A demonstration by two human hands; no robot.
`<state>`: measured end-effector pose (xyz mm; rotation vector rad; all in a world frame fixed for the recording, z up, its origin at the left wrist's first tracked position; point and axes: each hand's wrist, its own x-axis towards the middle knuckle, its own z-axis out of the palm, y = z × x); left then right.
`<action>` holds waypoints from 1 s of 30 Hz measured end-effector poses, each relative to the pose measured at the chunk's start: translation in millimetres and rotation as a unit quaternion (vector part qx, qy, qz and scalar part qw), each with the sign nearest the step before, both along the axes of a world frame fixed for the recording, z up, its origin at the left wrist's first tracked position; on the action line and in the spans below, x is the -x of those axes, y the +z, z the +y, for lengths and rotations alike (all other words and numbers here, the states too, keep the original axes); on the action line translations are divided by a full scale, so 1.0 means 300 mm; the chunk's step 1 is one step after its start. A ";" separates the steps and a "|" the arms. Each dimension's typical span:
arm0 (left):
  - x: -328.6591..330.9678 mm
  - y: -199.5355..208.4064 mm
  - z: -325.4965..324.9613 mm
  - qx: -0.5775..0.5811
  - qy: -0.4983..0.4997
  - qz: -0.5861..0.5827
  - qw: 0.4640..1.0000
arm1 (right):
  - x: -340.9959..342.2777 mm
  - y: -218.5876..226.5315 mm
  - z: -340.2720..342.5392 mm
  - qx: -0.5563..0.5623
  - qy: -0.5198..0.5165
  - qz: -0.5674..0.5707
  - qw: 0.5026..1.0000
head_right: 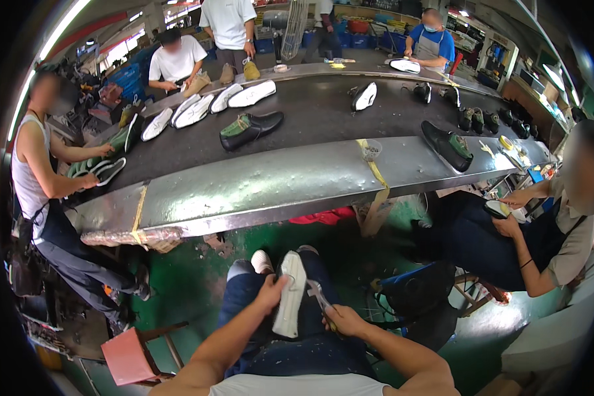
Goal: Using pliers to pull and trim materials while lasting shoes on an assembly line.
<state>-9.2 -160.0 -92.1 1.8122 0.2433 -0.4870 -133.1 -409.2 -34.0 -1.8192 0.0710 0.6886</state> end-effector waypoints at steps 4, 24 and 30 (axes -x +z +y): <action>-0.064 0.138 0.050 0.095 -0.037 0.076 0.992 | 0.015 -0.046 -0.034 -0.095 -0.071 0.054 0.992; -0.184 0.369 0.211 0.677 0.013 0.048 0.735 | 0.016 0.221 0.091 0.341 0.220 -0.266 0.874; -0.167 0.356 0.202 0.708 0.045 0.056 0.702 | -0.023 0.233 0.124 0.313 0.184 -0.293 0.885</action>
